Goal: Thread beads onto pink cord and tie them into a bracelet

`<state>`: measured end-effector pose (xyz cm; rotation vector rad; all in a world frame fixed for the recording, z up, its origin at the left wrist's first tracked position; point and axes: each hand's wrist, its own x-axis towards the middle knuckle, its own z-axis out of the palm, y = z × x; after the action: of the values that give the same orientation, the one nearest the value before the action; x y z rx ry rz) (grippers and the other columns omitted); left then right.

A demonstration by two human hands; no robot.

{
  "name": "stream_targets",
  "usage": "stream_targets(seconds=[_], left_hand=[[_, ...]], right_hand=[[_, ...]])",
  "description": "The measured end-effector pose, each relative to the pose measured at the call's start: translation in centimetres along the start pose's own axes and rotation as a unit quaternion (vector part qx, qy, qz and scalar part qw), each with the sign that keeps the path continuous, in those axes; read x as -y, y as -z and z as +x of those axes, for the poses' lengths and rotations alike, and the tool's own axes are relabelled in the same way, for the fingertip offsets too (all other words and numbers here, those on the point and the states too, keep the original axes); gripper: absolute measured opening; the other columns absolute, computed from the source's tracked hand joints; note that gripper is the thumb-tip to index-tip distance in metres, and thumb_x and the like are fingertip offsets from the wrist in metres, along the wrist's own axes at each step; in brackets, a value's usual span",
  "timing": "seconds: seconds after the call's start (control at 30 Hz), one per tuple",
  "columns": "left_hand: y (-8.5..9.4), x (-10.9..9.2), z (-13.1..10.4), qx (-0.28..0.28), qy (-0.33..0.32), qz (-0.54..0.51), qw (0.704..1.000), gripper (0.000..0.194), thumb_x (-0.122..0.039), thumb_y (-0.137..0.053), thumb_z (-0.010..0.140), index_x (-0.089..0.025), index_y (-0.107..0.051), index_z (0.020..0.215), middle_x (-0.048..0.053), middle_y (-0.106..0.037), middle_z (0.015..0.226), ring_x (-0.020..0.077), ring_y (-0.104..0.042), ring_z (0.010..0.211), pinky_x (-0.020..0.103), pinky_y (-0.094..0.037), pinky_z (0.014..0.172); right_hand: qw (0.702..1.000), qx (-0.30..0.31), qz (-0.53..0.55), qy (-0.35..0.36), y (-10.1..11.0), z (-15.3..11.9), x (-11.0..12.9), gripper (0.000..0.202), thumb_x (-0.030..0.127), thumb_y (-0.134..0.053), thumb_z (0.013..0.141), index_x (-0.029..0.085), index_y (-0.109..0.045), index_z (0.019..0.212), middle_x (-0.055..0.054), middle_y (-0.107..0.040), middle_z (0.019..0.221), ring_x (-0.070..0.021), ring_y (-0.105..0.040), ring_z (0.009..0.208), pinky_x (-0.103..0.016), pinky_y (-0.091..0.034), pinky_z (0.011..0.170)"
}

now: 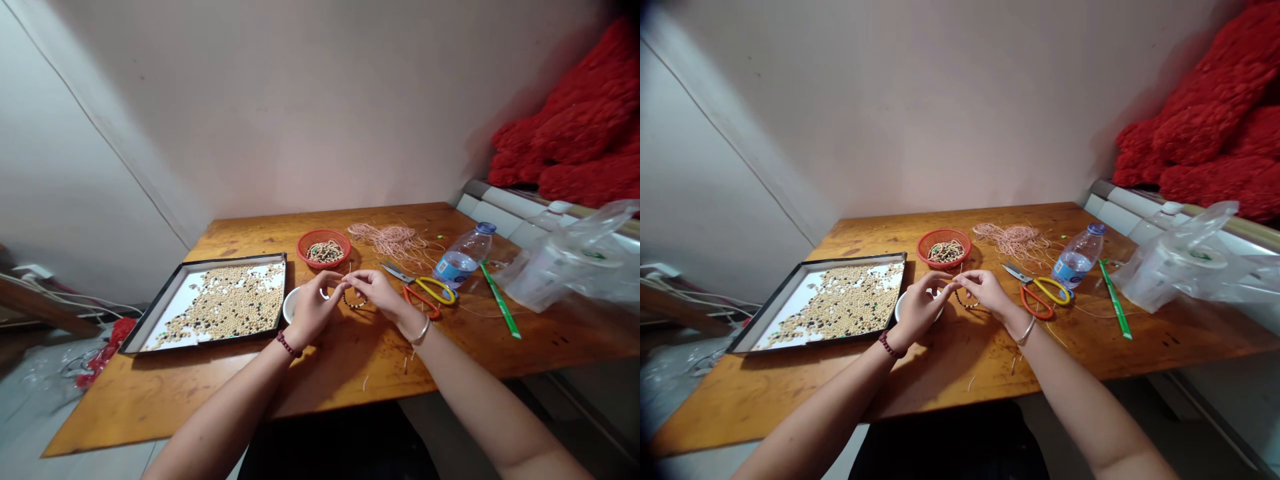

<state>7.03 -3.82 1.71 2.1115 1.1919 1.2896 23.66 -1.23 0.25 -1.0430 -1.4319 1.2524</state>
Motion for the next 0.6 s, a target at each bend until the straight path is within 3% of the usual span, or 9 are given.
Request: stream_targets(seconds=[0.13,0.3,0.47,0.6], left_hand=[[-0.4,-0.2,-0.3,0.045,0.012,-0.052,0.998,0.015,-0.032,-0.058,0.087,-0.021,-0.059,0.097,0.002,-0.071,0.085,0.0147,-0.068,0.076,0.025,-0.052,0.066],[-0.9,0.4,-0.6,0.028,0.044,-0.004,0.999,0.026,-0.039,-0.059,0.085,-0.02,-0.052,0.102,0.0,-0.07,0.075,0.0156,-0.066,0.063,0.025,-0.049,0.057],[-0.5,0.5,-0.2,0.006,-0.053,0.108,0.993,0.024,-0.036,-0.061,0.085,-0.021,-0.061,0.104,0.005,-0.07,0.098,0.0192,-0.065,0.089,0.033,-0.05,0.08],[-0.3,0.8,0.0,0.054,-0.045,0.092,0.993,0.024,-0.033,-0.059,0.087,-0.024,-0.064,0.108,0.001,-0.072,0.086,0.0147,-0.066,0.072,0.026,-0.05,0.067]], right_hand=[[1.0,0.01,0.0,0.013,0.0,-0.1,0.2,0.034,0.048,-0.067,0.072,0.014,-0.071,0.079,-0.002,-0.064,0.065,-0.0092,-0.046,0.052,-0.024,-0.037,0.05],[0.999,0.026,0.019,0.01,0.1,-0.3,0.4,0.035,0.047,-0.068,0.071,0.014,-0.071,0.081,-0.003,-0.064,0.065,-0.0085,-0.045,0.051,-0.023,-0.036,0.049],[0.999,0.039,0.012,0.014,0.3,-0.4,0.6,0.033,0.047,-0.066,0.074,0.014,-0.07,0.079,-0.003,-0.064,0.066,-0.0084,-0.045,0.05,-0.023,-0.035,0.048],[0.999,0.045,0.017,0.005,0.4,-0.2,0.4,0.032,0.046,-0.066,0.074,0.014,-0.07,0.078,-0.002,-0.063,0.064,-0.0076,-0.045,0.049,-0.022,-0.032,0.047]])
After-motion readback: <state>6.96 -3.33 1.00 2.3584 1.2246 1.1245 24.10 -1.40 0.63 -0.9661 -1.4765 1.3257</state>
